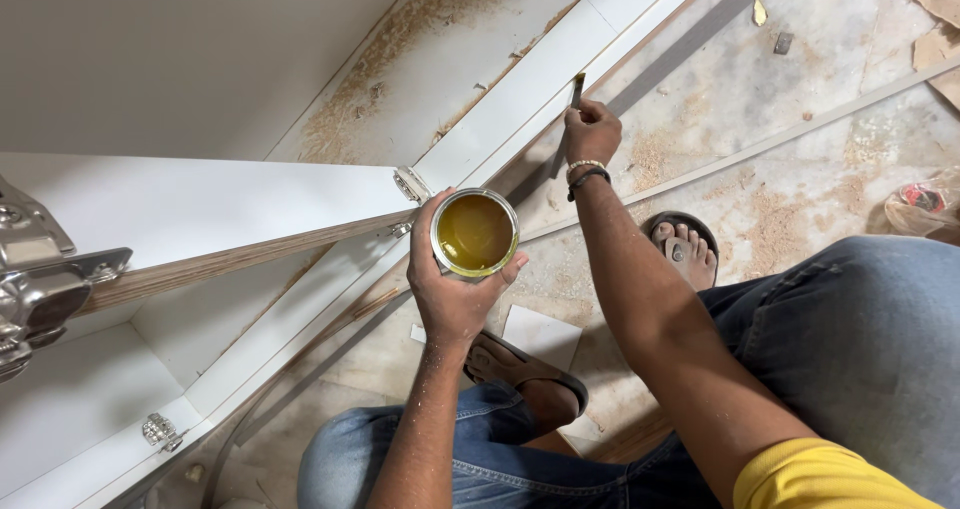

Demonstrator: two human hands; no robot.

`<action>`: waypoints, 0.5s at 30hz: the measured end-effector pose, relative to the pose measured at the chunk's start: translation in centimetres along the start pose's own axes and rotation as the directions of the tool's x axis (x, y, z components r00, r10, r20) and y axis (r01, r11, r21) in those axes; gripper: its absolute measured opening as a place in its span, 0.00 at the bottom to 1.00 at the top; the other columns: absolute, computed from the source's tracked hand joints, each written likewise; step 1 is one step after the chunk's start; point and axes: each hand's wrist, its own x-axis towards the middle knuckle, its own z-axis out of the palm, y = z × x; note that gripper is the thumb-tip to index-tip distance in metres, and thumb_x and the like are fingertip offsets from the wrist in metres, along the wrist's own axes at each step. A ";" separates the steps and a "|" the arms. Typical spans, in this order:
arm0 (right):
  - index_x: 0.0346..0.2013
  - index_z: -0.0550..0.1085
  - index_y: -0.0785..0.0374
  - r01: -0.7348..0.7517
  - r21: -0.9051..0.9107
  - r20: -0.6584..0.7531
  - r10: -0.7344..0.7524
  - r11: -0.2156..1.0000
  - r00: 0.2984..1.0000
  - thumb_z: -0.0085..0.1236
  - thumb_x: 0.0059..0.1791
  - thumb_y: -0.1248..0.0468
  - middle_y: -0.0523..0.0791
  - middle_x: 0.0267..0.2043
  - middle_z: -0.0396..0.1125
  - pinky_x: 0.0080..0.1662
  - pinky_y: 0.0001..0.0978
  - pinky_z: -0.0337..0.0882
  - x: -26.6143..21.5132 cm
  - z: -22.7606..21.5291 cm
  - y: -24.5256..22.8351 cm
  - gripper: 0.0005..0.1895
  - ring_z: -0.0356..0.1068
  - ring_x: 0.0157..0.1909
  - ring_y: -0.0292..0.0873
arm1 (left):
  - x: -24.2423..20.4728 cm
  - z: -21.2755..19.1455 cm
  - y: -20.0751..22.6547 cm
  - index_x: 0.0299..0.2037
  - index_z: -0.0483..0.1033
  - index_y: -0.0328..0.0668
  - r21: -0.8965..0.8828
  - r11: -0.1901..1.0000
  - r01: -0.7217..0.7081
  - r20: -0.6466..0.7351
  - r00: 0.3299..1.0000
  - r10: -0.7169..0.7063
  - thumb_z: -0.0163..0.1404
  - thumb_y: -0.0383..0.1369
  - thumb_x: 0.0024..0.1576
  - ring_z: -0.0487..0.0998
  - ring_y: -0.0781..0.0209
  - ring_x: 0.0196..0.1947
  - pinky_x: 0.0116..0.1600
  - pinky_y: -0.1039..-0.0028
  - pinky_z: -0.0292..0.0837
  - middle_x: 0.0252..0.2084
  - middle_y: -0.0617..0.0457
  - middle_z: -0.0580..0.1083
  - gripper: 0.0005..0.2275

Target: The person applies adhesive from a tin to the edges of white wooden cabinet components using a small wooden stick and their fingers, working along the frame and internal joints.

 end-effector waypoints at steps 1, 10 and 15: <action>0.40 0.82 0.61 -0.006 -0.038 0.010 0.007 0.999 1.000 0.67 0.44 0.67 0.43 0.35 0.77 0.41 0.25 0.78 -0.1 0.4 -0.2 0.10 0.77 0.36 0.36 | -0.1 0.0 -0.1 0.68 0.59 0.38 0.011 1.000 -0.003 0.003 1.000 0.003 0.71 0.41 0.46 0.76 0.51 0.63 0.68 0.60 0.76 0.62 0.43 0.71 0.42; 0.40 0.81 0.61 0.114 -0.170 0.193 -0.080 0.979 0.978 0.69 0.45 0.65 0.44 0.41 0.73 0.45 0.28 0.77 -4.1 1.9 -0.3 0.10 0.73 0.39 0.37 | -0.5 -0.2 -0.4 0.68 0.59 0.39 0.021 1.000 0.010 0.001 1.000 -0.010 0.71 0.40 0.45 0.75 0.50 0.64 0.69 0.59 0.74 0.63 0.42 0.70 0.43; 0.39 0.80 0.58 0.029 -0.004 0.115 -0.028 1.000 0.993 0.63 0.47 0.68 0.42 0.44 0.73 0.47 0.24 0.79 -3.2 0.5 2.7 0.07 0.74 0.41 0.35 | -0.4 0.2 -0.2 0.68 0.59 0.39 0.015 0.999 0.031 0.014 0.999 -0.031 0.71 0.40 0.45 0.75 0.50 0.64 0.69 0.59 0.74 0.63 0.42 0.71 0.43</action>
